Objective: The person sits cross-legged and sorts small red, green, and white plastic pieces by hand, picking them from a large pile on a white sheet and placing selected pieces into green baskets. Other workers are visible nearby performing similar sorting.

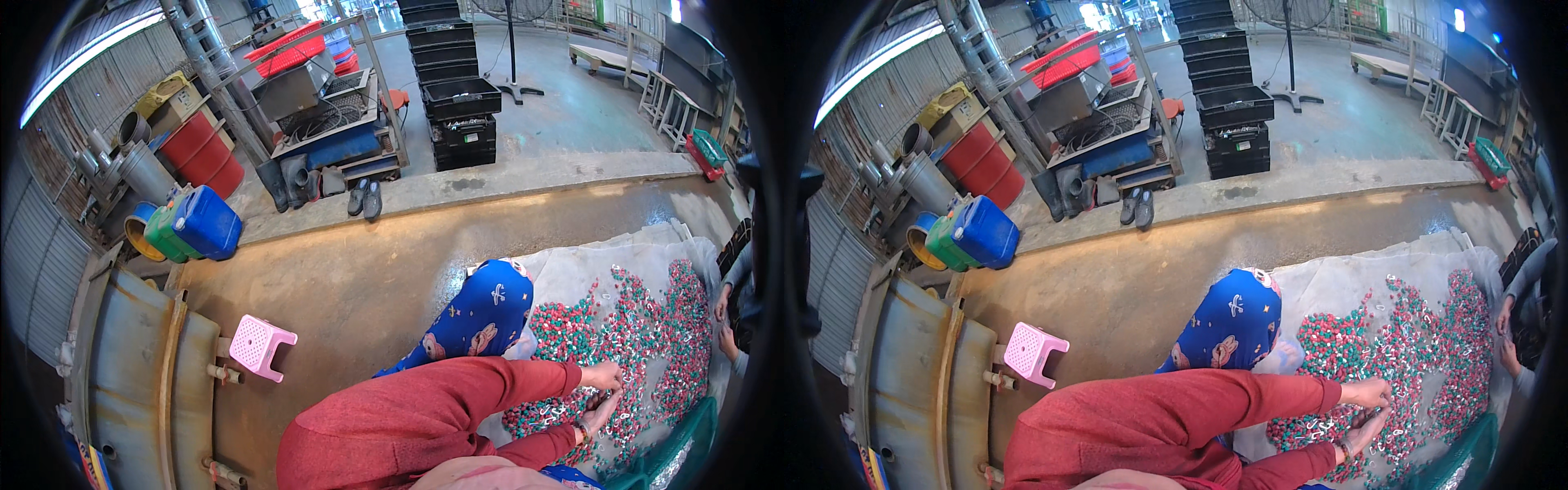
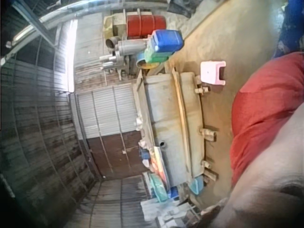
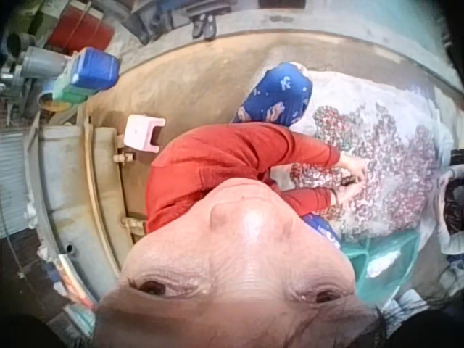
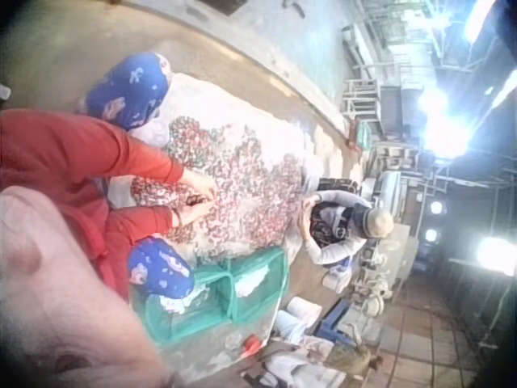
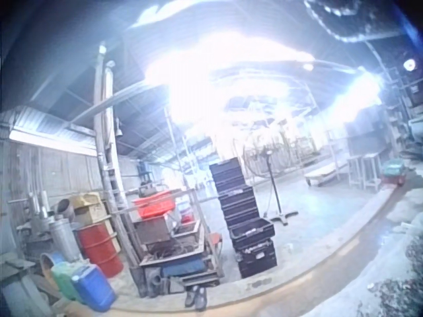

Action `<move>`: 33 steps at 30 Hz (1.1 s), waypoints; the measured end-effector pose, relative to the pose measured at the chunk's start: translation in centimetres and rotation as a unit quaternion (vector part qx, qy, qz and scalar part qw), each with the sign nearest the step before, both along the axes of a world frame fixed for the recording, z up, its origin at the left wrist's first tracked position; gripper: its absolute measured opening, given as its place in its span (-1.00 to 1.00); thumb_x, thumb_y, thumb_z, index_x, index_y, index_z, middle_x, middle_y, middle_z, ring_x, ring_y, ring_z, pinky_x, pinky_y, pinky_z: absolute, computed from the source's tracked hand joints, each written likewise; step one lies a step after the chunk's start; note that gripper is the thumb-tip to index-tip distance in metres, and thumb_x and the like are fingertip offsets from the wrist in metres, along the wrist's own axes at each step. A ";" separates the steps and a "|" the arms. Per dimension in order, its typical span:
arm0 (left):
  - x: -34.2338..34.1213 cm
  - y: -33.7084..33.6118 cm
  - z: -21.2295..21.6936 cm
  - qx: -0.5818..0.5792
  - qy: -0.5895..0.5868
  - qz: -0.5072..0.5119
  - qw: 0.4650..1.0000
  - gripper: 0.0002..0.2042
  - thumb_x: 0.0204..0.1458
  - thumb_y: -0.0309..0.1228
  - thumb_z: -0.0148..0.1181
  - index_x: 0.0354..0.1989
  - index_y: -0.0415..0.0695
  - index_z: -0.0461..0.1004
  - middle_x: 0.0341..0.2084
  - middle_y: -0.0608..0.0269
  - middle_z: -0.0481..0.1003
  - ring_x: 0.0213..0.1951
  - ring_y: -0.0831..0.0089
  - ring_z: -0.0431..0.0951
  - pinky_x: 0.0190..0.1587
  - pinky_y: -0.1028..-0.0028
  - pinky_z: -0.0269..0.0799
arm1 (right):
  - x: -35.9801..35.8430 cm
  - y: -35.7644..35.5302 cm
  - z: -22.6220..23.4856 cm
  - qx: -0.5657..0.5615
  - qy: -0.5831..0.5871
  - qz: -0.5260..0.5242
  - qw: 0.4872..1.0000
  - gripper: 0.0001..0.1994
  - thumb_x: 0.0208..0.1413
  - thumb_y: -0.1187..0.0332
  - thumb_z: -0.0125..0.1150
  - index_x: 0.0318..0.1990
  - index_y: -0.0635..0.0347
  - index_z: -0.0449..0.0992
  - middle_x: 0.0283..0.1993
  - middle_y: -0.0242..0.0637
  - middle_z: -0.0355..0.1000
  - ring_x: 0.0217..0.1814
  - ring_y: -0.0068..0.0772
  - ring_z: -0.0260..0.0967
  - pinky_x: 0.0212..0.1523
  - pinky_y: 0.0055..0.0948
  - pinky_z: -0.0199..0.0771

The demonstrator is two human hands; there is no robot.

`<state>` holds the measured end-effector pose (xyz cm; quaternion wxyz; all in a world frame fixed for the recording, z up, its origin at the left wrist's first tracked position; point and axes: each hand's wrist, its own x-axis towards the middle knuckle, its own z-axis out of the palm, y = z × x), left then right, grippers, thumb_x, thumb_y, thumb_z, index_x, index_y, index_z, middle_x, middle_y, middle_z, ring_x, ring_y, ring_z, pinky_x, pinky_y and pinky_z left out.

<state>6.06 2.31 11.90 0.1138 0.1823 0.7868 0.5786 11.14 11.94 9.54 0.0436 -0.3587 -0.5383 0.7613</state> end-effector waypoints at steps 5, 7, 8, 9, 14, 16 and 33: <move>1.1 0.1 1.9 -0.169 0.001 -0.039 0.985 -0.58 -0.03 -0.36 0.07 0.06 -0.12 0.26 -0.33 0.00 0.48 -0.22 0.03 0.48 -0.10 0.01 0.27 | 0.3 -0.8 -1.1 -0.057 0.043 0.018 0.997 -0.54 0.06 -0.17 -0.06 -0.25 0.07 0.36 -0.63 -0.56 0.15 -0.72 -0.78 -0.03 -0.75 -0.73 -0.11; 1.4 -0.1 1.8 -0.223 0.001 -0.029 0.974 -0.54 -0.04 -0.38 0.08 0.10 -0.09 0.21 -0.35 0.01 0.48 -0.23 0.01 0.48 -0.10 -0.17 0.17 | 0.6 -1.1 -1.6 -0.037 0.029 -0.009 0.999 -0.49 0.05 -0.20 -0.09 -0.19 0.09 0.36 -0.62 -0.55 0.16 -0.72 -0.78 -0.03 -0.75 -0.73 -0.12; 1.4 -0.2 1.7 -0.252 0.006 -0.029 0.967 -0.51 -0.05 -0.39 0.08 0.12 -0.08 0.18 -0.36 0.01 0.48 -0.23 -0.01 0.47 -0.10 -0.26 0.13 | 0.8 -1.3 -1.9 -0.054 0.032 0.010 0.998 -0.46 0.05 -0.22 -0.10 -0.16 0.10 0.36 -0.62 -0.54 0.16 -0.72 -0.77 -0.03 -0.75 -0.73 -0.13; 1.3 -0.4 1.4 -0.314 0.035 -0.045 0.948 -0.59 -0.09 -0.39 0.12 0.00 -0.10 0.33 -0.36 0.03 0.49 -0.23 -0.01 0.48 -0.14 -0.42 0.03 | 1.1 -1.1 -1.9 -0.035 -0.010 0.060 0.998 -0.38 0.07 -0.25 -0.19 0.02 0.11 0.30 -0.58 -0.50 0.19 -0.71 -0.75 -0.02 -0.74 -0.72 -0.11; 0.6 -0.6 -0.5 -0.341 0.037 -0.069 0.937 -0.85 -0.23 -0.45 0.22 -0.43 -0.19 0.53 -0.31 0.04 0.48 -0.10 0.05 0.42 -0.08 -0.37 0.07 | 2.6 -0.9 -1.7 -0.013 0.001 -0.002 1.000 -0.34 0.13 -0.23 -0.37 0.19 0.05 0.16 -0.61 -0.48 0.18 -0.74 -0.71 -0.09 -0.76 -0.69 -0.13; 1.0 -0.3 -1.6 -0.311 0.096 0.011 0.945 -0.87 -0.23 -0.47 0.20 -0.46 -0.21 0.52 -0.26 -0.02 0.46 -0.05 0.07 0.38 -0.06 -0.24 0.16 | 3.0 -0.9 -1.7 -0.037 0.004 -0.022 0.999 -0.32 0.10 -0.27 -0.36 0.20 0.03 0.15 -0.58 -0.51 0.17 -0.72 -0.75 -0.08 -0.74 -0.71 -0.15; -0.3 -4.5 -6.3 -0.166 0.244 -0.004 0.955 -0.88 -0.28 -0.43 0.07 -0.69 -0.20 0.47 -0.74 0.01 0.40 -0.64 0.15 0.43 -0.51 0.25 0.35 | 4.6 -2.3 -4.5 -0.060 0.138 0.061 0.987 -0.51 0.17 0.25 -0.16 0.24 0.19 0.06 0.13 -0.22 0.21 0.19 -0.38 0.15 0.03 -0.58 0.26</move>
